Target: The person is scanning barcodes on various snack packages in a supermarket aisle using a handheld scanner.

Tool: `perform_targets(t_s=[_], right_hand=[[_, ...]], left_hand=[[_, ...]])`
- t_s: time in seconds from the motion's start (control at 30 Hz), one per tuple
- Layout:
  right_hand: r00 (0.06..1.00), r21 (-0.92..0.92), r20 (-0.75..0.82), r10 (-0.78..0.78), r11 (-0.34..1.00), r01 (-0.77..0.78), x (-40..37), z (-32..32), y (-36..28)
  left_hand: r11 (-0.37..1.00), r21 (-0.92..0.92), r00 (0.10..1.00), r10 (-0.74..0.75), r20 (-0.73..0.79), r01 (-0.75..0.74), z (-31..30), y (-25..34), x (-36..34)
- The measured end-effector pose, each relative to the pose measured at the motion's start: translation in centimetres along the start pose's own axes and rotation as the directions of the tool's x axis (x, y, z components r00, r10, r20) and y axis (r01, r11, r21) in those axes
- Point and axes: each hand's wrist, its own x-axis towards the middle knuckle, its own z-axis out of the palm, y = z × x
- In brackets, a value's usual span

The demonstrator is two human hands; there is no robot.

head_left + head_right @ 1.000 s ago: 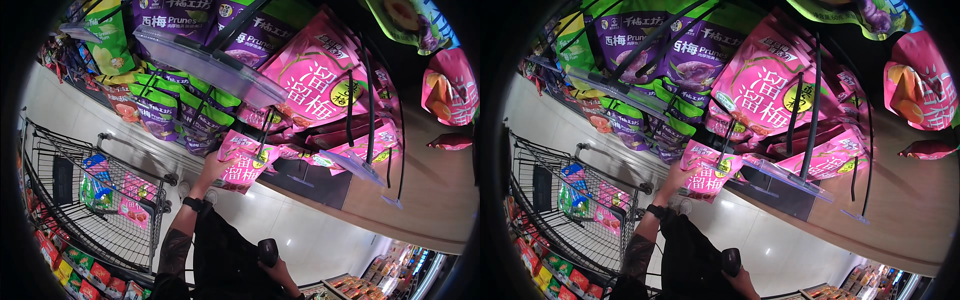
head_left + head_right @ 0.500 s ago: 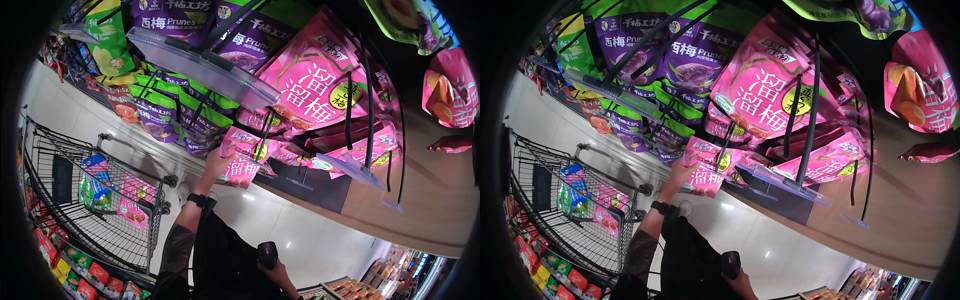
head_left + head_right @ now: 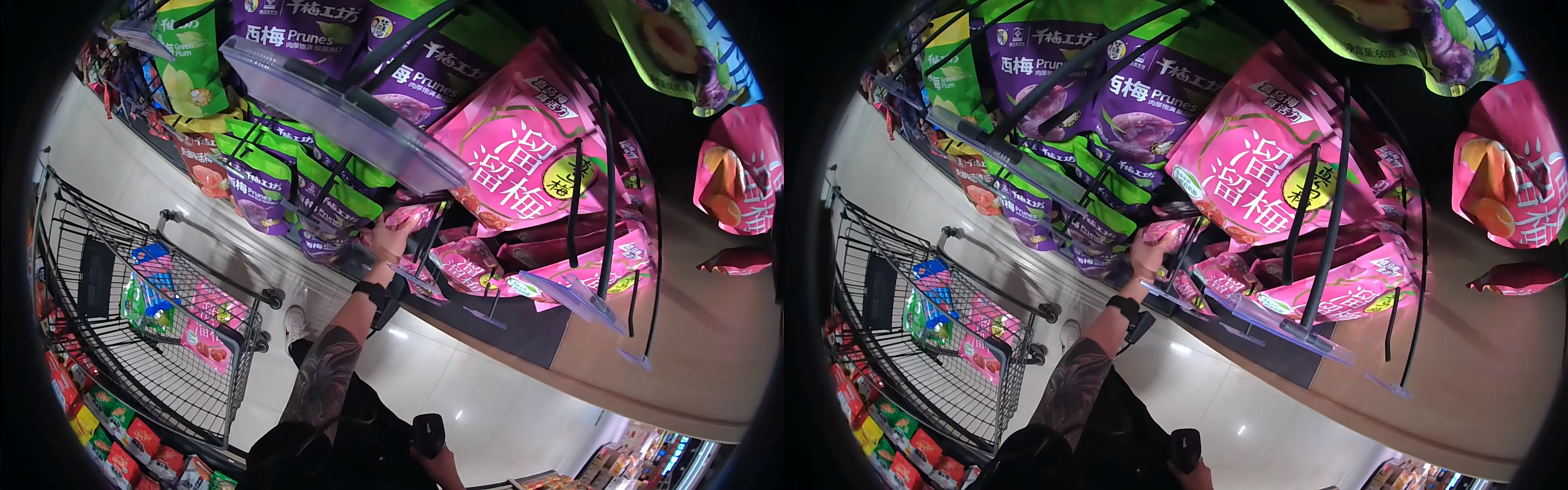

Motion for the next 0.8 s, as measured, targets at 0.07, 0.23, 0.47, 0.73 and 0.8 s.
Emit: perform_targets(t_s=[0.07, 0.23, 0.47, 0.73, 0.8], right_hand=[[1.0, 0.03, 0.016, -0.012, 0.999, 0.012, 0.1, 0.2, 0.8], [1.0, -0.018, -0.005, 0.011, 1.0, -0.011, -0.5, 0.2, 0.4], [0.988, 0.047, -0.073, -0.139, 0.989, 0.142, 1.3, 2.6, 3.4], [0.977, -0.004, 0.038, -0.21, 0.978, 0.21, 1.2, 4.7, -3.4], [0.97, -0.009, 0.071, -0.232, 0.972, 0.233, 1.0, 5.7, -5.0]], left_hand=[[0.997, 0.062, 0.996, -0.036, -0.081, 0.041, 0.7, 0.3, -0.7], [0.995, 0.045, 0.992, -0.083, -0.091, 0.087, 0.6, 3.3, -2.0], [0.995, -0.093, 0.965, -0.014, 0.26, 0.039, -7.3, 0.0, -5.2], [0.855, -0.097, 0.329, -0.09, 0.94, 0.509, -39.4, 12.5, -9.8], [0.857, -0.138, 0.51, -0.16, 0.845, 0.497, -47.1, 13.3, -8.2]])
